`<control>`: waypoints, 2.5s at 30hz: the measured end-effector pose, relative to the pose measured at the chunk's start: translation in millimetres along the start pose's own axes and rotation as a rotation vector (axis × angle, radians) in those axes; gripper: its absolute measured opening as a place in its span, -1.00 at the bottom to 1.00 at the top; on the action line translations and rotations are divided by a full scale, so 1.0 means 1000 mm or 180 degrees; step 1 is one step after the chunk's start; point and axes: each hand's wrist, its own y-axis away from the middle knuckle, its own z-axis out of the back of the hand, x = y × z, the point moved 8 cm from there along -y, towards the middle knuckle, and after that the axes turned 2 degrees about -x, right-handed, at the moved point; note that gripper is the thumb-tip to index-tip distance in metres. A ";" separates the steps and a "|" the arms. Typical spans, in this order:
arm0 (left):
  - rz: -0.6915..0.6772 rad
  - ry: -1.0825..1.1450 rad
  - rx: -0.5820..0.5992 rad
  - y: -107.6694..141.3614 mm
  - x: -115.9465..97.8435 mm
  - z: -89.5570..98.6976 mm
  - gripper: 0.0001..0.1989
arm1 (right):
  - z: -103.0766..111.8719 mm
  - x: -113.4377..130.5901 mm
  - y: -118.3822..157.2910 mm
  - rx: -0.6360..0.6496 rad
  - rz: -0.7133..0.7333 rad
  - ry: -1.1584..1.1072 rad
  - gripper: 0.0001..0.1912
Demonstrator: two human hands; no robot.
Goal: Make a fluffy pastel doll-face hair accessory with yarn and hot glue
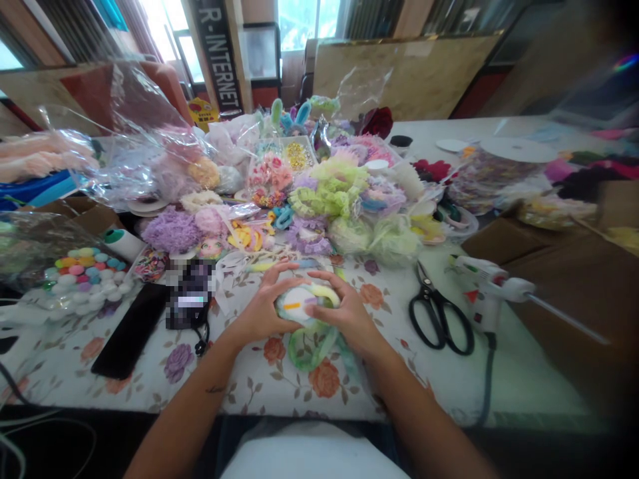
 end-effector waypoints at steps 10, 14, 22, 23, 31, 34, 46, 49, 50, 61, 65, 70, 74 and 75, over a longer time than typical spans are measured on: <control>-0.0132 -0.0095 -0.0911 0.000 0.002 0.015 -0.37 | 0.008 -0.001 0.003 -0.0497 -0.0235 -0.0504 -0.37; -0.0089 -0.0140 -0.0903 0.001 0.007 0.013 -0.38 | 0.008 -0.003 0.003 -0.0550 -0.0207 -0.0503 -0.37; -0.0167 -0.0448 -0.1368 0.005 -0.003 0.017 -0.46 | 0.012 -0.006 -0.001 -0.0642 -0.0167 -0.0736 -0.36; -0.0208 -0.0531 -0.1492 0.007 -0.007 0.018 -0.49 | 0.013 -0.007 -0.001 -0.0647 -0.0179 -0.0794 -0.35; -0.0226 -0.0514 -0.1562 0.008 -0.005 0.015 -0.60 | 0.015 -0.004 0.003 -0.0823 -0.0060 -0.0549 -0.39; -0.0186 -0.0498 -0.1579 0.008 -0.004 0.014 -0.60 | 0.014 -0.001 0.003 -0.0868 -0.0028 -0.0505 -0.40; -0.0367 -0.0787 -0.2102 0.017 -0.016 0.017 -0.69 | 0.014 -0.005 0.003 -0.1042 -0.0096 -0.0793 -0.36; -0.0207 -0.0423 -0.1940 0.014 -0.007 0.013 -0.68 | 0.016 -0.005 0.002 -0.1024 -0.0029 -0.0681 -0.37; -0.0160 -0.0302 -0.1878 0.013 -0.005 0.013 -0.66 | 0.018 -0.006 0.002 -0.1019 -0.0020 -0.0655 -0.36; 0.1614 0.1341 -0.2131 0.021 0.050 0.040 -0.75 | 0.025 0.020 -0.003 -0.0619 0.0889 0.1464 -0.26; 0.1029 0.0919 -0.1356 0.007 0.030 0.037 -0.73 | 0.015 0.024 0.000 -0.0253 0.0986 0.1908 -0.28; 0.0598 0.0440 -0.0084 0.000 0.001 0.011 -0.22 | 0.002 0.028 0.006 0.0092 0.1243 0.1962 -0.28; 0.0769 0.0140 0.0247 0.003 0.000 0.002 -0.33 | -0.002 0.030 0.009 0.0191 0.1358 0.1890 -0.30; 0.0771 0.0079 0.0242 0.003 -0.001 0.003 -0.39 | -0.002 0.031 0.009 0.0173 0.1373 0.1884 -0.30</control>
